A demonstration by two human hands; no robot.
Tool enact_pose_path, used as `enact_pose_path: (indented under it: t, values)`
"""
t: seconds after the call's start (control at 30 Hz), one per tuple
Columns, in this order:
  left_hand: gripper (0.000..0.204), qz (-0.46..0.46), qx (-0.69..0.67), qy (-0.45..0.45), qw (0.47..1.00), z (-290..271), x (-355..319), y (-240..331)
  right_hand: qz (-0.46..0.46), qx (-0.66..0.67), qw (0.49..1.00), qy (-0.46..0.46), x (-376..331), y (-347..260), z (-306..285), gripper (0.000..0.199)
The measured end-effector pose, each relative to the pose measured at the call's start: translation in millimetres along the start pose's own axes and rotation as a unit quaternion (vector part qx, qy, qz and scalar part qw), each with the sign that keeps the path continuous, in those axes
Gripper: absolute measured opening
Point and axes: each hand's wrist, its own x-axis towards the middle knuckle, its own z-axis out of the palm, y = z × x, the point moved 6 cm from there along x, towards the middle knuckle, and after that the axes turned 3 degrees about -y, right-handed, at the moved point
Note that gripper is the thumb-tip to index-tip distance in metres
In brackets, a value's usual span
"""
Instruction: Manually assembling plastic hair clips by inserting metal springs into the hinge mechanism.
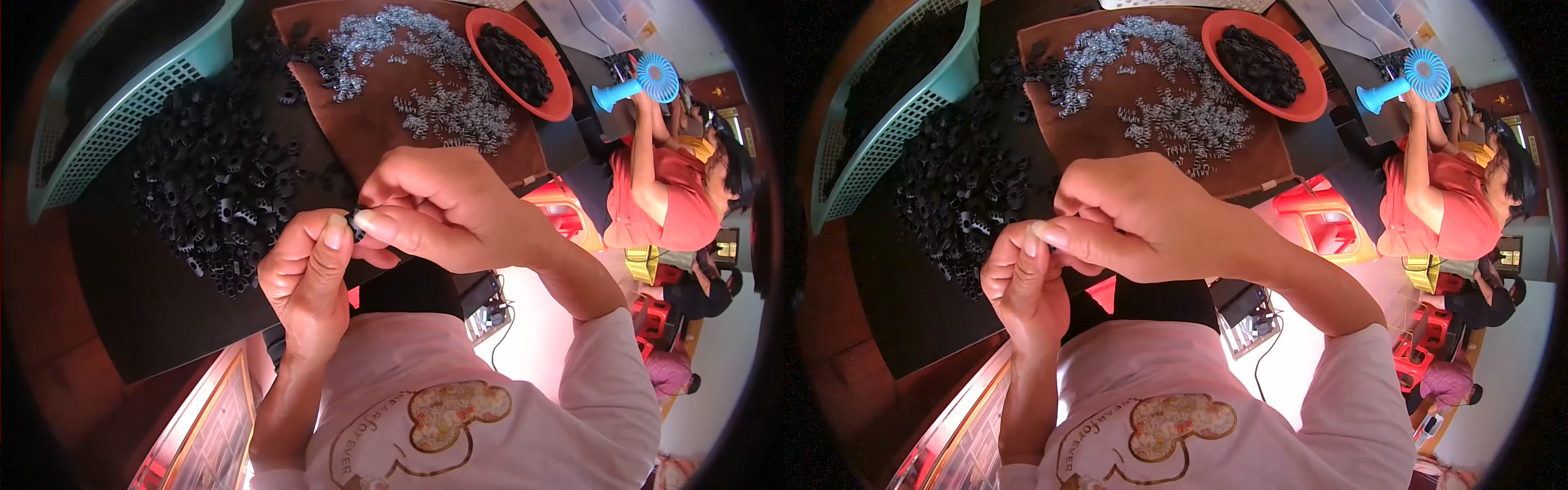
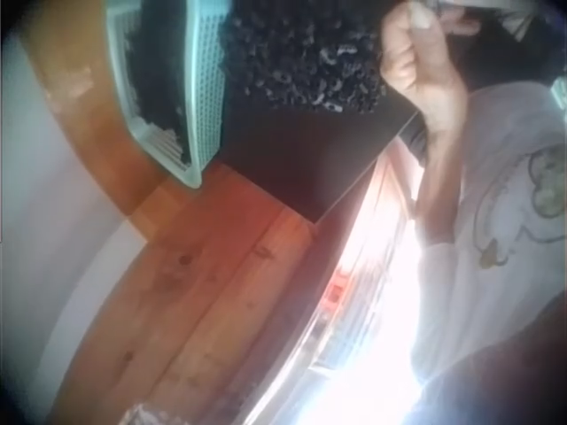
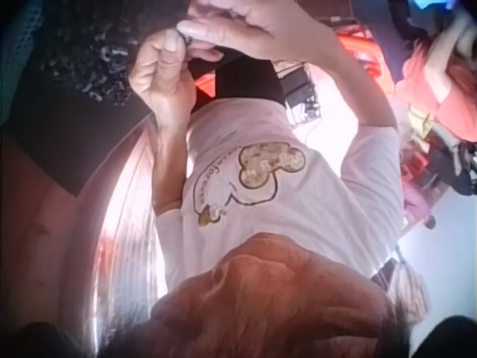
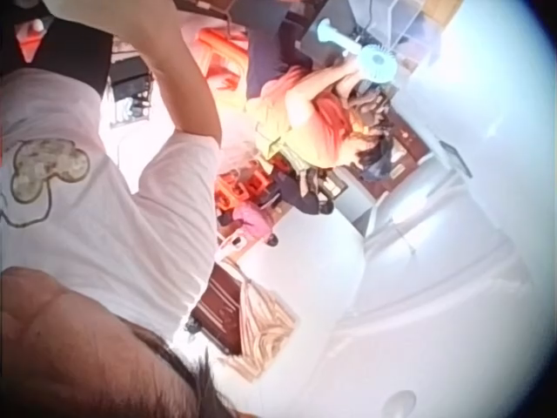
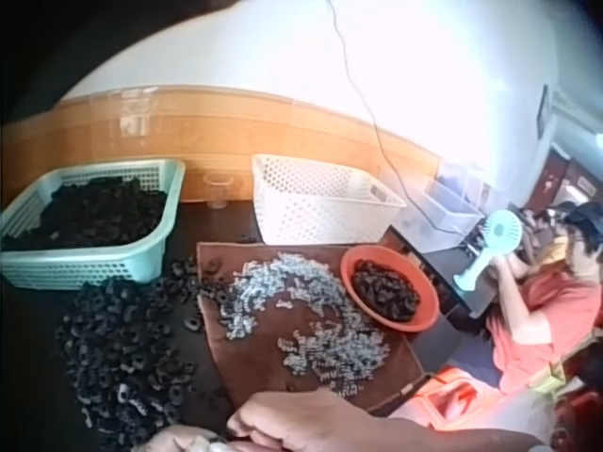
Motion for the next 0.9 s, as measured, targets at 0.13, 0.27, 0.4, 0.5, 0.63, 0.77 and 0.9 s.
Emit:
enact_pose_path:
  t: [0.13,0.27,0.4,0.5,0.63,0.77,0.9]
  values:
    - [0.025,-0.008,0.024,-0.012,1.000,3,0,1,-0.076,-0.005,0.996,0.049,-2,4,3,0.020]
    - [0.024,-0.039,0.010,-0.022,0.999,4,0,1,-0.023,0.056,0.997,0.042,-7,4,3,0.018]
    - [0.026,-0.025,0.047,-0.012,0.999,5,-2,-2,0.030,0.051,0.995,0.081,-12,8,-12,0.017]
    - [0.028,-0.028,0.044,-0.019,0.998,7,0,1,0.081,0.086,0.965,0.234,-25,34,-64,0.017]
    - [0.029,-0.030,0.061,-0.015,0.998,6,-2,-1,0.157,-0.068,0.929,0.329,-45,85,-152,0.022]
    - [0.029,-0.030,0.068,-0.019,0.997,8,-1,-1,0.214,-0.166,0.915,0.299,-62,123,-203,0.028]
    - [0.027,-0.029,0.068,-0.010,0.997,5,-3,-1,0.194,-0.298,0.894,0.272,-50,126,-212,0.029]
